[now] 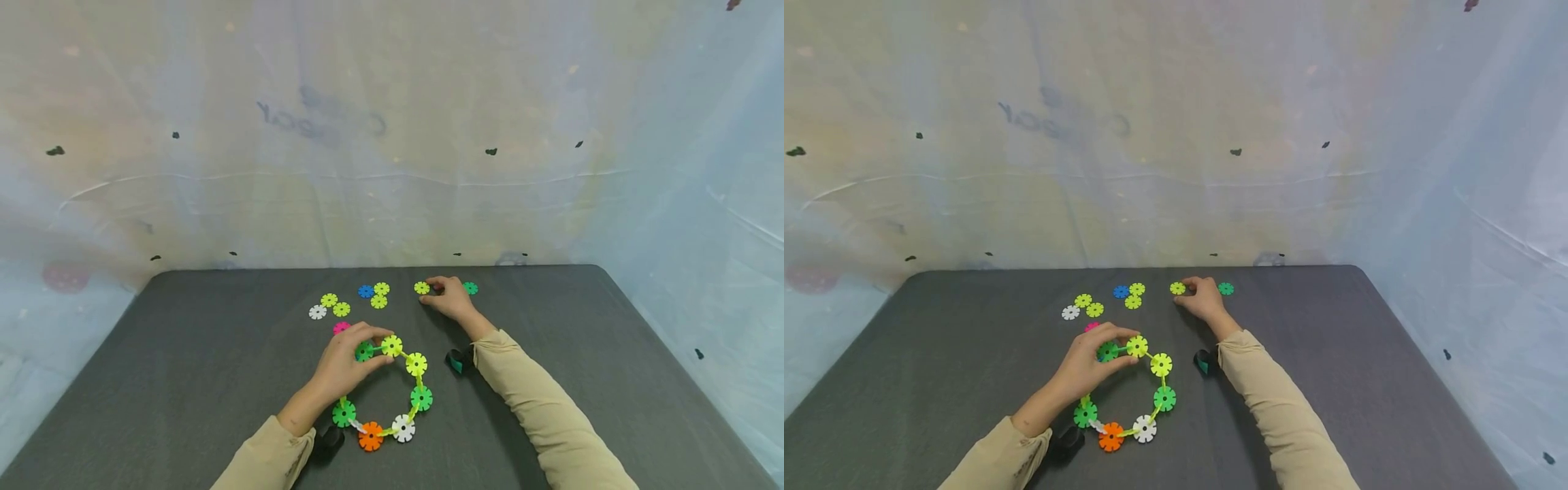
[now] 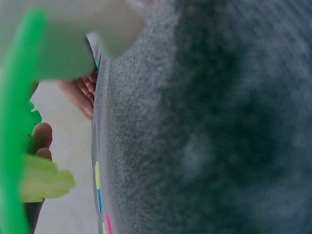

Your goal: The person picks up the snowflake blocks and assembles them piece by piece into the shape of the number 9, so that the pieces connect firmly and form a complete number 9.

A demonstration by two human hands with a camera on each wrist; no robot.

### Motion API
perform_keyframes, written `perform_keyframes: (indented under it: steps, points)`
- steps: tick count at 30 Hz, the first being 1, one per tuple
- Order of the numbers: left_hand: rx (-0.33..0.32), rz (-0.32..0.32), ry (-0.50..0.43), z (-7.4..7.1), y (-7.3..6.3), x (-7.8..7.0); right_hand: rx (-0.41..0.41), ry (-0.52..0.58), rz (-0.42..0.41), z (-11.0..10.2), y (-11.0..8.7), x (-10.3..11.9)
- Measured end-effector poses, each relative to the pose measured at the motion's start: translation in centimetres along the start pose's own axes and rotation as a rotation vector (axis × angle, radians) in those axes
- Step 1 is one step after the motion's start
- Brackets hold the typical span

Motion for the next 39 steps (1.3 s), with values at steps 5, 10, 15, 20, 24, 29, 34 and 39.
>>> perform_keyframes:
  steps: [5,10,15,20,24,29,34,39]
  points:
    - [0.006,-0.019,0.013,0.0,0.0,0.2,0.003,-0.031,-0.005,0.1,0.3,0.0]
    - [0.0,-0.034,0.038,0.0,0.0,0.5,0.0,0.007,0.008,0.1,0.4,-0.2]
    - [-0.005,-0.037,0.043,-0.2,0.0,0.7,0.017,0.031,0.0,0.2,0.4,0.0]
    - [-0.006,-0.037,0.036,-0.2,-0.1,0.8,0.042,-0.029,-0.022,0.3,0.5,0.5]
    - [-0.013,-0.043,0.031,-0.2,-0.1,0.9,0.05,-0.027,-0.003,0.3,0.5,0.4]
    - [-0.02,-0.051,0.024,-0.2,-0.1,0.9,0.045,0.057,0.022,0.3,0.1,0.1]
    - [-0.012,-0.061,0.024,-0.1,0.0,1.0,0.059,0.156,0.01,0.4,-0.5,-0.3]
    - [-0.014,-0.074,0.025,-0.2,-0.1,1.0,0.101,0.204,-0.045,0.6,-1.3,-0.1]
Point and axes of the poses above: each hand's wrist, its own y-axis towards the middle knuckle, its own z-axis out of the palm, x = y × z, the point moved 10 cm from there along y, towards the middle knuckle, and after that the axes turned 6 degrees about x, right-handed, at the moved point
